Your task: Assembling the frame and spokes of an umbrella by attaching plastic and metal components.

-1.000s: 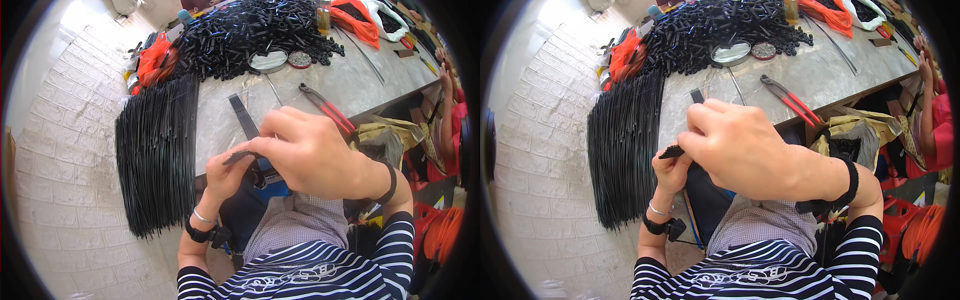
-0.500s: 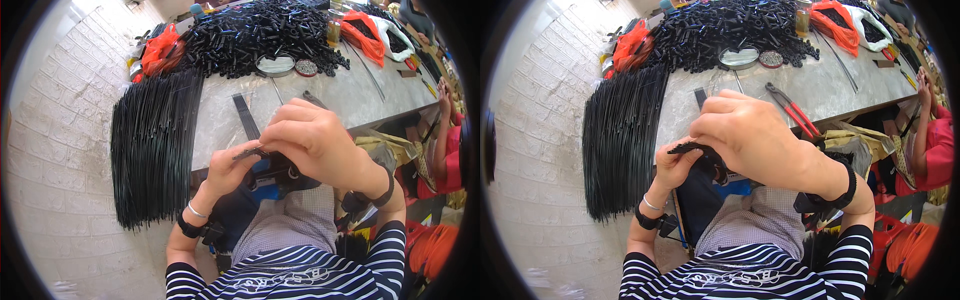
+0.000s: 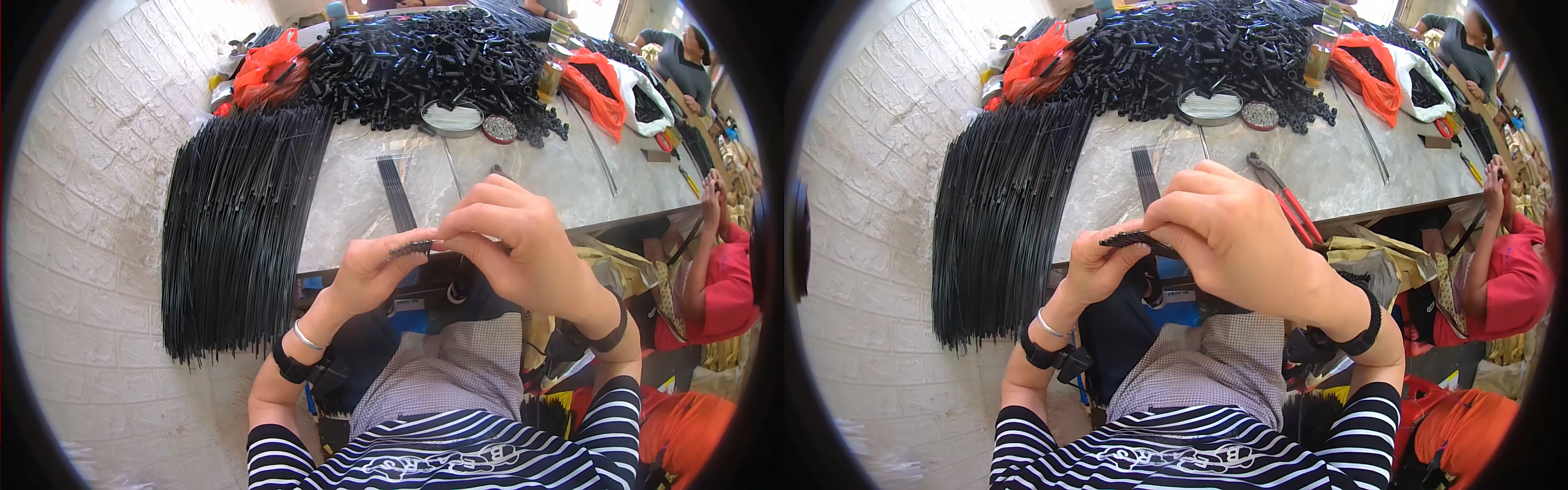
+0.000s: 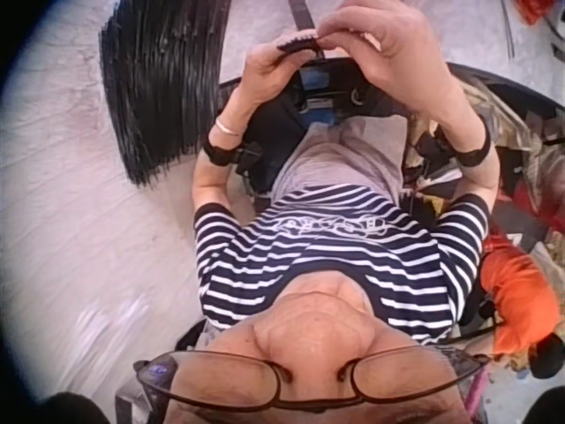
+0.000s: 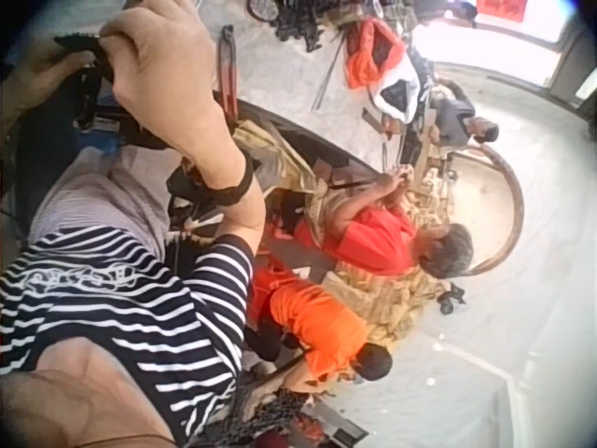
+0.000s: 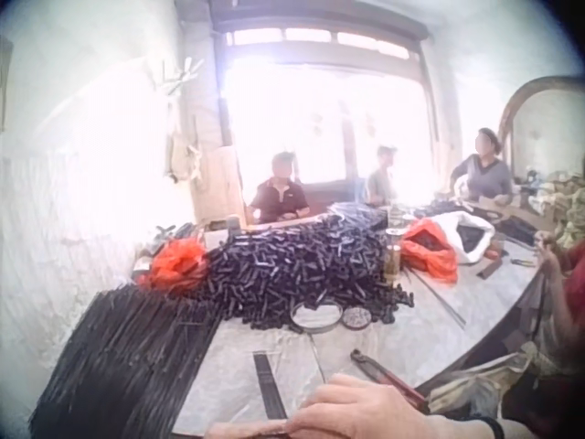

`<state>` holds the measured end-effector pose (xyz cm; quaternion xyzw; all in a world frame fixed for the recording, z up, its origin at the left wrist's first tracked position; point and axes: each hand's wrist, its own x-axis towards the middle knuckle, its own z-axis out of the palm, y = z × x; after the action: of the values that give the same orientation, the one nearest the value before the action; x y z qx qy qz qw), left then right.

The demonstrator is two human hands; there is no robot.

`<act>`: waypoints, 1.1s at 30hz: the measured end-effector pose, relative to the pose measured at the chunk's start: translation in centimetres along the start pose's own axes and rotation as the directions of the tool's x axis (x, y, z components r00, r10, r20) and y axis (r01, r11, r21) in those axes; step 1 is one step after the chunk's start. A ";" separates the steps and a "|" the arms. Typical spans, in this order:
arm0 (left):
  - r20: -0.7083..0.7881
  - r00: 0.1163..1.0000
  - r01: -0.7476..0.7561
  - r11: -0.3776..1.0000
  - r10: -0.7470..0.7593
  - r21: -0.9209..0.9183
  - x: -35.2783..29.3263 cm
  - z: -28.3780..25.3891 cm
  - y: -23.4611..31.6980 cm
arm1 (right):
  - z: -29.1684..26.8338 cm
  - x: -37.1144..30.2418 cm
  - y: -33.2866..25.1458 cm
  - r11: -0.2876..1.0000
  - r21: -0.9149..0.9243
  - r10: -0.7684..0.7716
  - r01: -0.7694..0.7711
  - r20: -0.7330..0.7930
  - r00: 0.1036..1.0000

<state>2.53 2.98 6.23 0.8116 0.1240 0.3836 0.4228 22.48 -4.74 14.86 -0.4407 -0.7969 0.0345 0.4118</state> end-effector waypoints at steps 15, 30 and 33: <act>0.040 0.998 -0.038 0.999 0.038 0.001 0.0 -0.3 -1.1 | -0.1 0.8 0.2 0.994 0.025 -0.106 0.105 0.032 0.994; 0.037 0.999 -0.038 0.999 0.038 0.007 0.0 -0.4 -1.1 | 1.3 0.5 -1.0 0.998 -0.001 -0.069 0.069 -0.021 0.997; 0.049 0.997 -0.060 0.998 0.060 0.004 0.6 -0.3 -0.7 | 1.5 1.2 -0.6 0.994 0.067 -0.090 0.091 -0.010 0.996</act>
<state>2.79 3.92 6.09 0.8253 0.0902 0.3757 0.4118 20.72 -3.75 14.83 -0.3900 -0.8131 0.0414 0.4302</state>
